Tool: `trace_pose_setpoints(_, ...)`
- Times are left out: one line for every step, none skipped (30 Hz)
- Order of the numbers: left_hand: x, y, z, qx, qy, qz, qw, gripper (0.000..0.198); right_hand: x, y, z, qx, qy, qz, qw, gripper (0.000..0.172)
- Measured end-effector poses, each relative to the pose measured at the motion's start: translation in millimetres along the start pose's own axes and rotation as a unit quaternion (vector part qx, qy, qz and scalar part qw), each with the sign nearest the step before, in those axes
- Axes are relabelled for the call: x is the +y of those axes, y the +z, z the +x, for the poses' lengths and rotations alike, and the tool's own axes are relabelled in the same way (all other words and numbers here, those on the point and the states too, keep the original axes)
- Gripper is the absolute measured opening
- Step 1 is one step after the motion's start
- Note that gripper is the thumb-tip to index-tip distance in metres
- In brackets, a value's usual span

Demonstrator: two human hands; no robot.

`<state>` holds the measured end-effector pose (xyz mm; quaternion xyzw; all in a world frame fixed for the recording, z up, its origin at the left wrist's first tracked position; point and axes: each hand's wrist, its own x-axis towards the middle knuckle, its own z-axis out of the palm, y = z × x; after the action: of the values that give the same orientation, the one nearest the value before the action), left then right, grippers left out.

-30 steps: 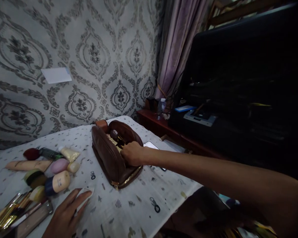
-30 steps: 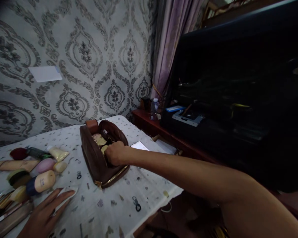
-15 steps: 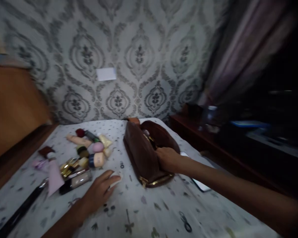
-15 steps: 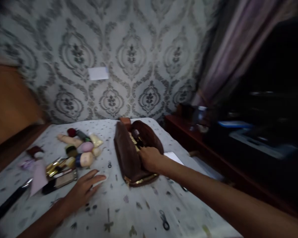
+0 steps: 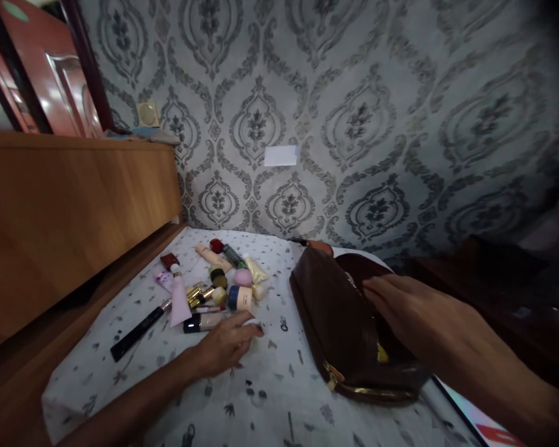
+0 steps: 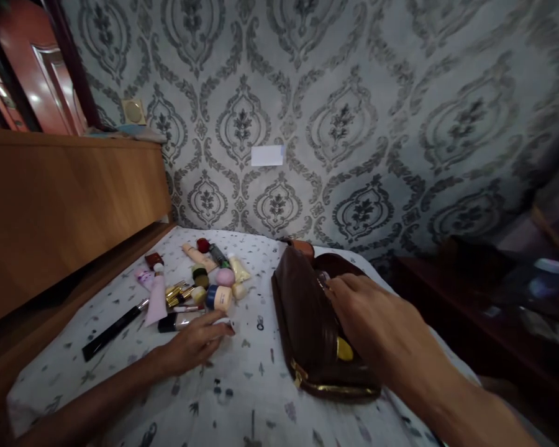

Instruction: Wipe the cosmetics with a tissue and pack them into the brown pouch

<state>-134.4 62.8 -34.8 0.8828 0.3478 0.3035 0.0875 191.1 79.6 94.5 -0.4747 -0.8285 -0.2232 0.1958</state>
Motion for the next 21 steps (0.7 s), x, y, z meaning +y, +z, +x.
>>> trace_pose_setpoints(-3.6, -3.9, -3.2, 0.009, -0.008, 0.015, 1.000, 0.031, -13.3, -3.2, 1.7, 0.039, -0.030, 0.033, 0.998, 0.023)
trace_pose_setpoints(-7.6, -8.1, -6.5, 0.018, -0.019, 0.033, 0.999, 0.030, -27.6, -3.7, 2.1, 0.072, -0.059, 0.078, 0.993, 0.026)
trace_pose_setpoints(-11.9, -12.8, -9.8, 0.027, -0.035, 0.052, 0.998, 0.030, -42.3, -1.3, 1.3, 0.082, -0.083, 0.132, 0.984, 0.029)
trace_pose_setpoints(-16.7, -18.1, -13.1, 0.035, -0.054, 0.071, 0.995, 0.030, -56.7, 3.7, -0.5, 0.066, -0.098, 0.185, 0.976, 0.029)
trace_pose_setpoints(-22.2, -24.0, -16.4, 0.046, -0.075, 0.087, 0.992, 0.030, -70.3, 11.1, -3.0, 0.026, -0.105, 0.227, 0.968, 0.030)
trace_pose_setpoints(-28.5, -30.6, -19.7, 0.058, -0.099, 0.102, 0.988, 0.031, -82.8, 20.4, -5.8, -0.022, -0.107, 0.258, 0.960, 0.031)
trace_pose_setpoints(-35.6, -37.9, -23.1, 0.072, -0.125, 0.115, 0.983, 0.032, -94.0, 30.9, -8.6, -0.060, -0.100, 0.277, 0.954, 0.032)
trace_pose_setpoints(-43.4, -45.9, -26.7, 0.087, -0.152, 0.126, 0.977, 0.032, -104.0, 42.1, -11.1, -0.093, -0.099, 0.292, 0.947, 0.033)
trace_pose_setpoints(-51.8, -54.4, -30.7, 0.104, -0.179, 0.137, 0.969, 0.033, -112.6, 53.4, -13.1, -0.121, -0.093, 0.303, 0.941, 0.032)
trace_pose_setpoints(-60.4, -63.2, -35.1, 0.123, -0.207, 0.150, 0.959, 0.033, -120.2, 64.3, -14.6, -0.145, -0.088, 0.313, 0.935, 0.031)
trace_pose_setpoints(-68.8, -72.0, -39.9, 0.142, -0.235, 0.164, 0.948, 0.033, -126.7, 74.6, -15.5, -0.166, -0.083, 0.322, 0.928, 0.030)
trace_pose_setpoints(-76.6, -80.3, -45.2, 0.158, -0.260, 0.176, 0.936, 0.033, -132.4, 84.1, -15.8, -0.183, -0.079, 0.331, 0.922, 0.029)
trace_pose_setpoints(-83.5, -87.8, -50.8, 0.168, -0.281, 0.186, 0.926, 0.033, -137.5, 92.5, -15.6, -0.195, -0.074, 0.342, 0.916, 0.027)
trace_pose_setpoints(-89.3, -94.0, -56.5, 0.174, -0.299, 0.193, 0.918, 0.033, -141.9, 99.9, -14.9, -0.203, -0.069, 0.353, 0.911, 0.026)
trace_pose_setpoints(-93.8, -98.6, -61.9, 0.175, -0.313, 0.198, 0.912, 0.033, -145.7, 106.3, -13.6, -0.207, -0.065, 0.364, 0.906, 0.025)
trace_pose_setpoints(-97.2, -101.3, -66.7, 0.172, -0.324, 0.201, 0.908, 0.033, -149.2, 111.6, -12.0, -0.208, -0.059, 0.375, 0.901, 0.024)
trace_pose_setpoints(-99.6, -102.2, -70.7, 0.167, -0.332, 0.201, 0.907, 0.034, -152.2, 115.9, -10.0, -0.207, -0.054, 0.384, 0.898, 0.024)
trace_pose_setpoints(-101.1, -101.4, -73.5, 0.159, -0.336, 0.200, 0.907, 0.035, -155.0, 119.3, -7.8, -0.208, -0.049, 0.390, 0.896, 0.024)
trace_pose_setpoints(-102.2, -99.1, -75.1, 0.151, -0.339, 0.198, 0.907, 0.036, -157.5, 122.1, -5.4, -0.208, -0.044, 0.395, 0.894, 0.024)
trace_pose_setpoints(-102.9, -95.9, -75.5, 0.144, -0.340, 0.195, 0.909, 0.037, -159.9, 124.3, -3.1, -0.208, -0.037, 0.400, 0.892, 0.023)
trace_pose_setpoints(-103.5, -92.1, -74.8, 0.137, -0.340, 0.192, 0.910, 0.037, -162.1, 126.2, -1.0, -0.207, -0.030, 0.405, 0.890, 0.023)
